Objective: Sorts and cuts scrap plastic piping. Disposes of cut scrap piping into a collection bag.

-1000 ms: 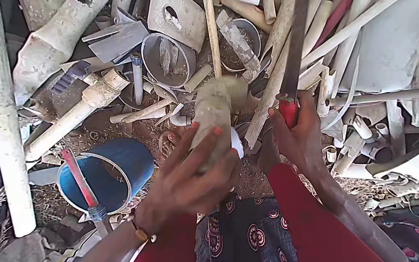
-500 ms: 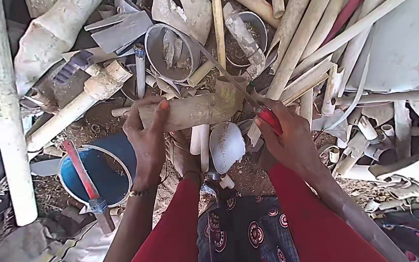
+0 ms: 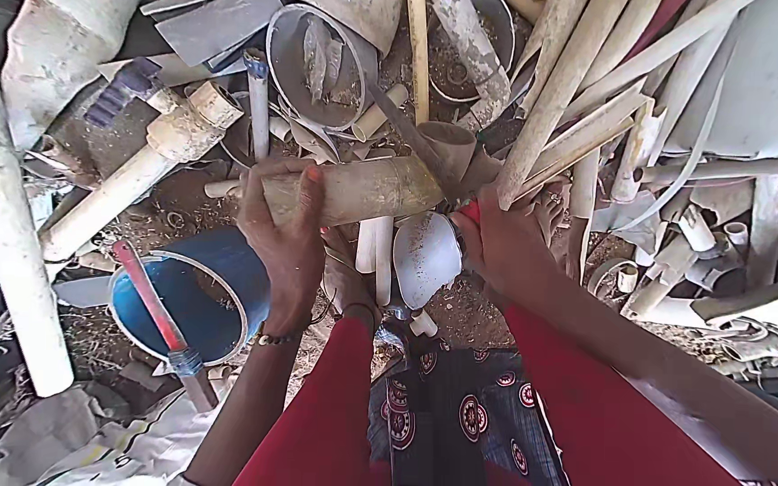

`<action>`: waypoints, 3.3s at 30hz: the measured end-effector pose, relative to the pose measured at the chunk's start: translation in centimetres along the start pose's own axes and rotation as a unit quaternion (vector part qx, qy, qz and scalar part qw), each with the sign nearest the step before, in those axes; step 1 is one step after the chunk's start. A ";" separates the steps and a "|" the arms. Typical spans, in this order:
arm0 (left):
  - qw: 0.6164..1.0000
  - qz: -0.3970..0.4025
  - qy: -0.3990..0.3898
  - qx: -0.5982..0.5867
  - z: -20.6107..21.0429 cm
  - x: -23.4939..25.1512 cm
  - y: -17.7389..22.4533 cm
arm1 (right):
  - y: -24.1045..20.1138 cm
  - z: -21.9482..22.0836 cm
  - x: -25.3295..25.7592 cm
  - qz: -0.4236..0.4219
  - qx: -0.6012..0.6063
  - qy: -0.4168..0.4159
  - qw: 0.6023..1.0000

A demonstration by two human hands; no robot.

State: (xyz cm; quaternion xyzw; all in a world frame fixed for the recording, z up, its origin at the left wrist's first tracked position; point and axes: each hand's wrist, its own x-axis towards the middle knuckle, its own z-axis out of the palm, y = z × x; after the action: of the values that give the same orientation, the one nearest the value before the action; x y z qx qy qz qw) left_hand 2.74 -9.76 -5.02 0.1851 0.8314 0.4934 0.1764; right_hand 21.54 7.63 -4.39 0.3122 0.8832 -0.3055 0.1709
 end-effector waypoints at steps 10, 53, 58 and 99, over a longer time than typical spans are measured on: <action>0.998 0.050 0.036 -0.001 0.8 -0.6 -0.5 | -0.3 -2.2 1.4 -0.065 0.146 -0.053 0.986; 0.981 0.164 0.031 0.096 1.4 -1.3 1.4 | 0.5 0.7 0.6 -0.031 0.030 0.068 0.997; 0.974 0.215 0.031 0.070 2.0 -2.1 1.6 | -0.2 0.0 0.1 0.010 0.098 -0.042 0.994; 0.975 -0.169 0.025 -0.144 0.6 -0.1 -2.6 | 2.0 -0.7 -0.5 -0.093 0.111 -0.060 0.988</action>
State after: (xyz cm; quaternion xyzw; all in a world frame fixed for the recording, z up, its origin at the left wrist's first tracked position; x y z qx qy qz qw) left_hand 2.77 -10.50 -7.56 0.0018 0.7748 0.5759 0.2609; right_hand 23.18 9.09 -4.49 0.2270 0.8571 -0.4344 0.1584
